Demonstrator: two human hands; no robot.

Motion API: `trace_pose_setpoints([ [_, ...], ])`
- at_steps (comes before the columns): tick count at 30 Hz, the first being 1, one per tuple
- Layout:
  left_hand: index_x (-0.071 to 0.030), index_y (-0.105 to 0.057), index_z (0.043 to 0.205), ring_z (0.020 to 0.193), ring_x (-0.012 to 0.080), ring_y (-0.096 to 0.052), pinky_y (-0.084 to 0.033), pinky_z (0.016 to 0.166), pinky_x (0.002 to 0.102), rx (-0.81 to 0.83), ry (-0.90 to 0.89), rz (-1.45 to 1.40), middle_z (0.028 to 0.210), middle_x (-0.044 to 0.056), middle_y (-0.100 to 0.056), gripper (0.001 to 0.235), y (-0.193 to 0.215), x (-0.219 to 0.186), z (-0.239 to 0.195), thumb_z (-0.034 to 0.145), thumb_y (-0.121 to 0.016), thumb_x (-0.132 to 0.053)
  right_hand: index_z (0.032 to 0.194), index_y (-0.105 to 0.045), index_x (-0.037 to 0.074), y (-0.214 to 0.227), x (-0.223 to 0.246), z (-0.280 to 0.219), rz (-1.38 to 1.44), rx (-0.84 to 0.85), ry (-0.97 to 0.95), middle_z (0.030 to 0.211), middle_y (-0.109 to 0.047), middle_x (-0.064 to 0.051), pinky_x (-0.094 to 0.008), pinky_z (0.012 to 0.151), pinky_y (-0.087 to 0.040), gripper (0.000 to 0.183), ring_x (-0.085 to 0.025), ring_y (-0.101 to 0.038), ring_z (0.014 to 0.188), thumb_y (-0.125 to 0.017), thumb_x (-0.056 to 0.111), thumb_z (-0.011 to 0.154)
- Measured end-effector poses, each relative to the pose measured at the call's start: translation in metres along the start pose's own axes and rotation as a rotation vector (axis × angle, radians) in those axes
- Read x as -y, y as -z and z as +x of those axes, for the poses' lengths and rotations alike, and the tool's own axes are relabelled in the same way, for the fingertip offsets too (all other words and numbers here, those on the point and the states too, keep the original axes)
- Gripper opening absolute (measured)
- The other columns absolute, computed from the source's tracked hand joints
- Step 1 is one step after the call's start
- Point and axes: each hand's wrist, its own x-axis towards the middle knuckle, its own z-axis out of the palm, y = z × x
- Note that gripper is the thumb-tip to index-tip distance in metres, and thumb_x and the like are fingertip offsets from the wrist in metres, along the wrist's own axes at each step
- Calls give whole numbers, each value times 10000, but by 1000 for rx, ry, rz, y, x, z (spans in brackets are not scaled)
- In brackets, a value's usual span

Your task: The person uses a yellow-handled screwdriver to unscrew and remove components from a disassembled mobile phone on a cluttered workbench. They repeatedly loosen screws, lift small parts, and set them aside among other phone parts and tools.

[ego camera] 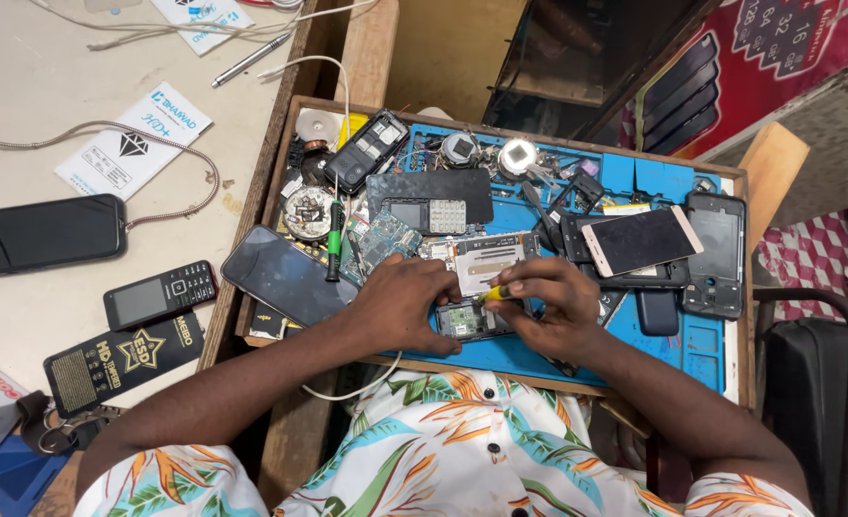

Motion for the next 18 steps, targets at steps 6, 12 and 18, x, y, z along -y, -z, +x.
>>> trace_pose_setpoints([
  [6, -134, -690, 954, 914, 259, -660, -415, 769, 421, -9, -5, -13, 896, 36, -669, 574, 0, 0, -1, 572, -856, -530, 1274, -482, 122, 1, 1, 1, 29, 81, -3, 1215, -666, -116, -384, 998, -660, 510, -291, -745, 1136, -757, -72, 891],
  [12, -134, -694, 968, 917, 265, -657, -419, 779, 422, 15, 13, 12, 890, 43, -666, 581, 2, -1, 0, 577, -858, -533, 1240, -514, 161, 0, 0, 5, -31, 51, -6, 1206, -611, -108, -310, 862, -666, 544, -207, -729, 1080, -867, 4, 856],
  [18, -133, -696, 960, 917, 266, -657, -418, 774, 423, 5, -5, 5, 890, 41, -664, 583, 1, -1, 0, 576, -860, -539, 1259, -465, 139, 1, 4, 6, 45, 74, 12, 1374, -474, -218, -396, 943, -658, 555, -292, -706, 1140, -818, -4, 855],
])
